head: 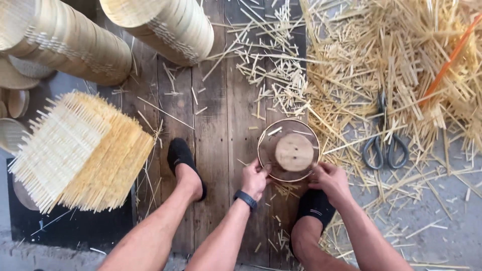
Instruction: Trimming excess bamboo strips from a woven plate using scissors and fitting it into a bamboo ring to form a basket or lid.
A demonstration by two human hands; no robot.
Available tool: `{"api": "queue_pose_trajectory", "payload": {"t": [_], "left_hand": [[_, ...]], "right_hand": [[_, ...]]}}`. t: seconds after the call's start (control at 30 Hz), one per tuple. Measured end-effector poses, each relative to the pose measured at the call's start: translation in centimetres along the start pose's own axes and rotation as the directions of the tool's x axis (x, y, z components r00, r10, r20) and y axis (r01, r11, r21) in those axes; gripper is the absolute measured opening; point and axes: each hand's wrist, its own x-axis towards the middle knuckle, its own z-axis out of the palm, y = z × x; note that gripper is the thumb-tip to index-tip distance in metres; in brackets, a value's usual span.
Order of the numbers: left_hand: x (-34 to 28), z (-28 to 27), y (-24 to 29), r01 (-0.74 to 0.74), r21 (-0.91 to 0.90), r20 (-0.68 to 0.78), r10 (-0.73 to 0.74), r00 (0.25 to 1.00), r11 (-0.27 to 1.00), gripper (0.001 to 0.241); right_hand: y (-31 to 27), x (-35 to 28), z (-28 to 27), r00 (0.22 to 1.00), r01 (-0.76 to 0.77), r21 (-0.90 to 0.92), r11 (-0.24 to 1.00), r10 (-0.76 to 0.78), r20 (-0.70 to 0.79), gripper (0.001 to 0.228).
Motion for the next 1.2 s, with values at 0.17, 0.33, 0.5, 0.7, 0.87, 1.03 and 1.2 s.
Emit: {"api": "queue_pose_trajectory", "payload": {"t": [0.17,0.33,0.5,0.7,0.87,1.03,1.2], "left_hand": [[-5.9,0.2,6.3,-0.789,0.445,0.551,0.564,0.615,0.425,0.049],[-8.0,5.5,9.7,-0.778,0.41,0.564,0.538,0.626,0.476,0.079],[-5.4,6.2,9.3,-0.675,0.611,0.496,0.465,0.734,0.413,0.088],[2.8,-0.5,7.0,-0.532,0.504,0.179,0.52,0.835,0.681,0.08],[6.7,-4.7,4.5,-0.337,0.062,-0.243,0.342,0.908,0.939,0.067],[4.4,-5.8,2.0,-0.295,0.054,-0.219,0.299,0.929,0.954,0.044],[-2.3,-4.9,7.4,-0.513,0.769,0.081,0.738,0.67,0.382,0.042]], "right_hand": [[-6.1,-6.1,1.3,0.988,0.124,0.117,0.985,-0.134,0.083,0.085],[-5.0,-5.5,4.2,0.984,0.169,0.076,0.983,-0.173,0.041,0.096],[-6.1,-6.4,4.7,0.974,0.224,-0.036,0.974,-0.225,-0.039,0.095],[-3.7,-4.6,-0.4,0.954,0.183,0.289,0.94,-0.241,0.18,0.078],[-3.6,-4.0,-4.4,0.847,0.303,0.642,0.704,-0.508,0.157,0.057],[-4.5,-4.7,-4.7,0.863,0.308,0.642,0.702,-0.49,0.122,0.054],[-3.3,-4.8,-5.1,0.904,0.282,0.607,0.743,-0.418,0.092,0.055]]}}
